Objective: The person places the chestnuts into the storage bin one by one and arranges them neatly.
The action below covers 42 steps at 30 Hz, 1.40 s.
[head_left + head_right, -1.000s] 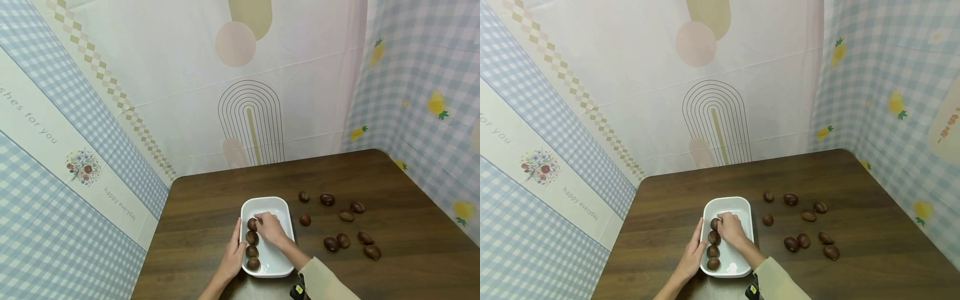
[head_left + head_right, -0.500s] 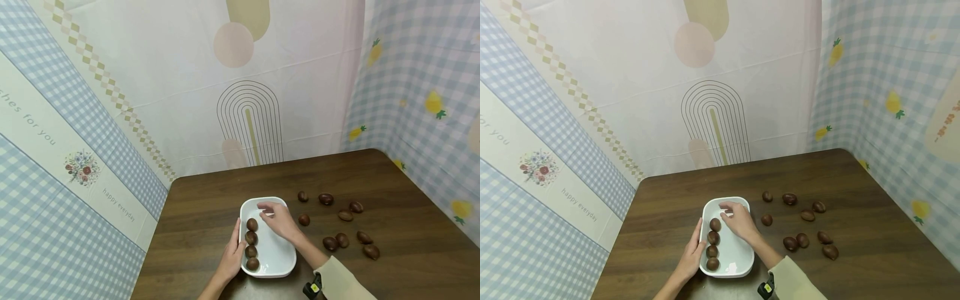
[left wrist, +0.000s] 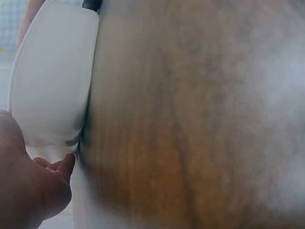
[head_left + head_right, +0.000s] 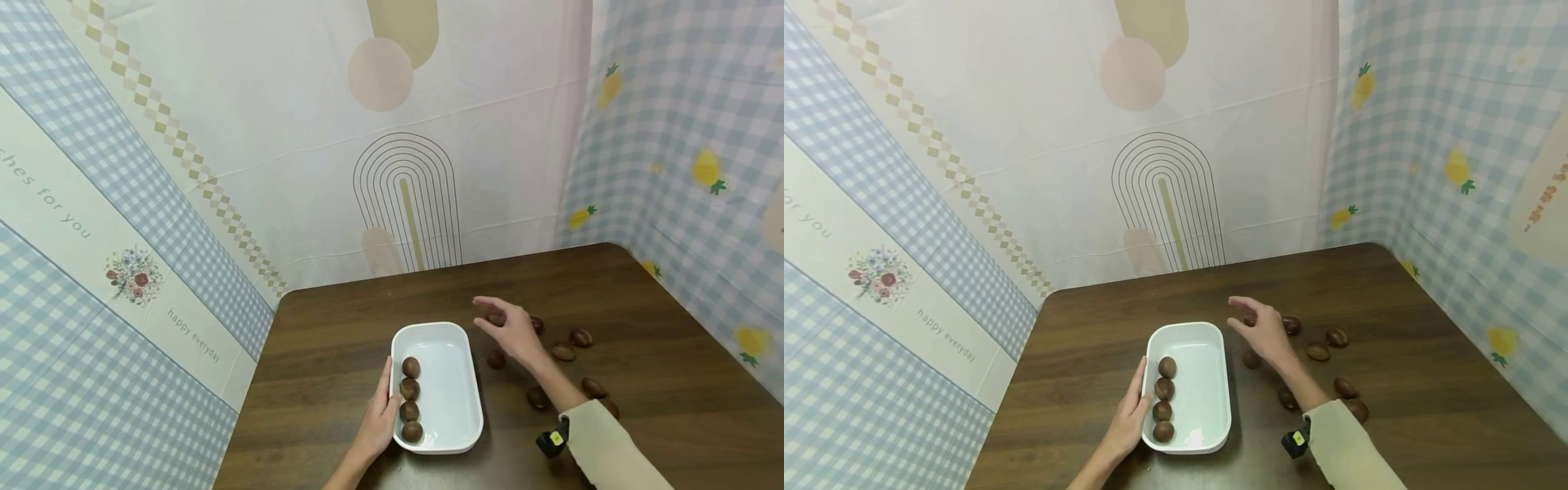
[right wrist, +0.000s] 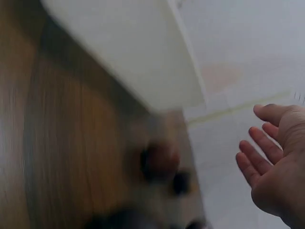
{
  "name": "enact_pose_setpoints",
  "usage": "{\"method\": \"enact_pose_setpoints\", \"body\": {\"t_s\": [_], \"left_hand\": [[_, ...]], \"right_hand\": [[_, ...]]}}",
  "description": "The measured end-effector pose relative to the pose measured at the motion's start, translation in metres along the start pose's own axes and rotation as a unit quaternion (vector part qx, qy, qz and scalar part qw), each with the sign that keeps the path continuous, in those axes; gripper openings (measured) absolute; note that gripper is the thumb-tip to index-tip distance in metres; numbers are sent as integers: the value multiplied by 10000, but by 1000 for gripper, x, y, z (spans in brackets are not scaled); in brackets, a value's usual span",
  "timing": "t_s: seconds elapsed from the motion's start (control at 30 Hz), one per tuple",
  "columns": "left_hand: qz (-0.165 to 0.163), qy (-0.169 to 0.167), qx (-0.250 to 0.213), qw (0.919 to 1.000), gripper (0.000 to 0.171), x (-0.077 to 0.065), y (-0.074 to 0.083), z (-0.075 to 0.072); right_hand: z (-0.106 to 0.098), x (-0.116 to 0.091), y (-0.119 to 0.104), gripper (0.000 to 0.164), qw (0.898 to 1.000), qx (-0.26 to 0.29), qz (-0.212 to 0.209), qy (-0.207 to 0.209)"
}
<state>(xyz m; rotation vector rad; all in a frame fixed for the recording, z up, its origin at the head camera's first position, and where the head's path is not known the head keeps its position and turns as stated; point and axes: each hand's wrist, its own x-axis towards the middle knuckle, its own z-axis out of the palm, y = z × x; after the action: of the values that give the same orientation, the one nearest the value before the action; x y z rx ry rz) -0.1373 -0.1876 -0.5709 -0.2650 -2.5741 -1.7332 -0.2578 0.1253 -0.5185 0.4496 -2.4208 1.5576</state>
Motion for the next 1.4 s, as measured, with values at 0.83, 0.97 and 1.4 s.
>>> {"method": "enact_pose_setpoints", "body": {"t_s": [0.83,0.97,1.4], "left_hand": [[23,10,54,10000,70,0,1,1],[-40,-24,61,10000,70,1,-1,2],[-200,-48,-37,9998,71,4,-2,4]], "right_hand": [[-66,-8,79,51,9903,-1124,723,-381],[-66,-11,82,49,9867,-1360,771,-454],[-67,-8,84,45,9806,-1692,793,-601]]}}
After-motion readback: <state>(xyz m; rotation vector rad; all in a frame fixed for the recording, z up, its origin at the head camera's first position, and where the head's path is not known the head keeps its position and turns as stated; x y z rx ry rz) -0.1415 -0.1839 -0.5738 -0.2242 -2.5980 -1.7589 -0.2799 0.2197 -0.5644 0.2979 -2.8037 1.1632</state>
